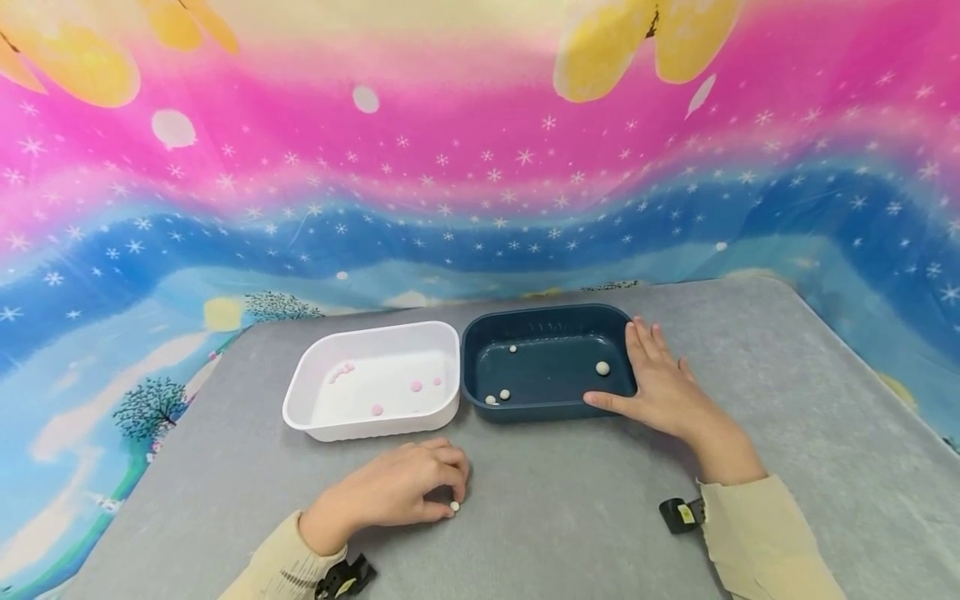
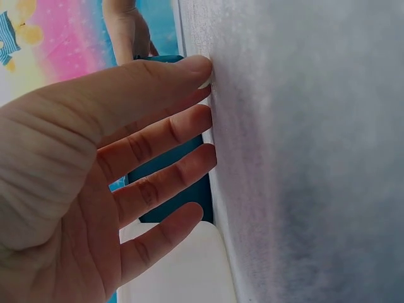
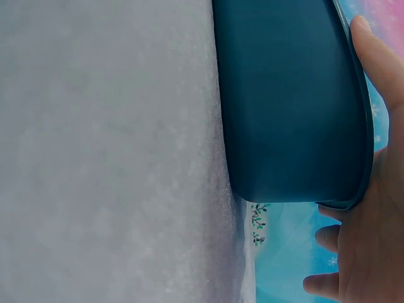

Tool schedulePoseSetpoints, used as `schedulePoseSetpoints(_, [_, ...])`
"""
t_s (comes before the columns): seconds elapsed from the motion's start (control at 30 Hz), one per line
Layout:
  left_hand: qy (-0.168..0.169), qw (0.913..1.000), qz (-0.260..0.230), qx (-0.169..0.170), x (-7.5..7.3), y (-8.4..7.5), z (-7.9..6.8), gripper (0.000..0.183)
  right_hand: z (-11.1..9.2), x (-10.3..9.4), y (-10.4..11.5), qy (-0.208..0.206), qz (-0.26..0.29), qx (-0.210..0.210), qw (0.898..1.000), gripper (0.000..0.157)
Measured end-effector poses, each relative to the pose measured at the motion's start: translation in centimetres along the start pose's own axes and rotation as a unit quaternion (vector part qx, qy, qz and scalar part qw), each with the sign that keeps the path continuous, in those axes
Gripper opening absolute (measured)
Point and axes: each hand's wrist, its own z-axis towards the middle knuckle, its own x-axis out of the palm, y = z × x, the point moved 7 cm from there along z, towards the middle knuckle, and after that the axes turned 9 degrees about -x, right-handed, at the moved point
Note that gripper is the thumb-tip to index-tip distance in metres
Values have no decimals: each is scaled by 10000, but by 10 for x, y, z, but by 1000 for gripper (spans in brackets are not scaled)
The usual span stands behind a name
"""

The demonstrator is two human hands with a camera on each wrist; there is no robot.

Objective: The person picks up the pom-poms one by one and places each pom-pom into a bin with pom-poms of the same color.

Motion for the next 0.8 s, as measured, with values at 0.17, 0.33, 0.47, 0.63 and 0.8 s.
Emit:
schedulePoseSetpoints(0.17, [-62, 10000, 16, 36, -1, 0, -1, 3, 0, 0, 1, -4, -12, -26, 10000, 123])
schedulePoseSetpoints(0.33, [-59, 10000, -30, -4, -3, 1, -2, 3, -1, -1, 1, -18, -12, -39, 10000, 123])
schedulePoseSetpoints(0.47, [-21, 10000, -30, -72, -4, 4, 0, 3, -1, -3, 0, -52, -19, -43, 10000, 122])
schedulePoseSetpoints(0.63, [-69, 10000, 5, -72, -8, 6, -1, 4, -1, -3, 0, -46, -69, -44, 10000, 123])
schedulePoseSetpoints(0.8, [-105, 9998, -63, -128, -12, 8, -5, 3, -1, -1, 2, -41, -75, -41, 10000, 123])
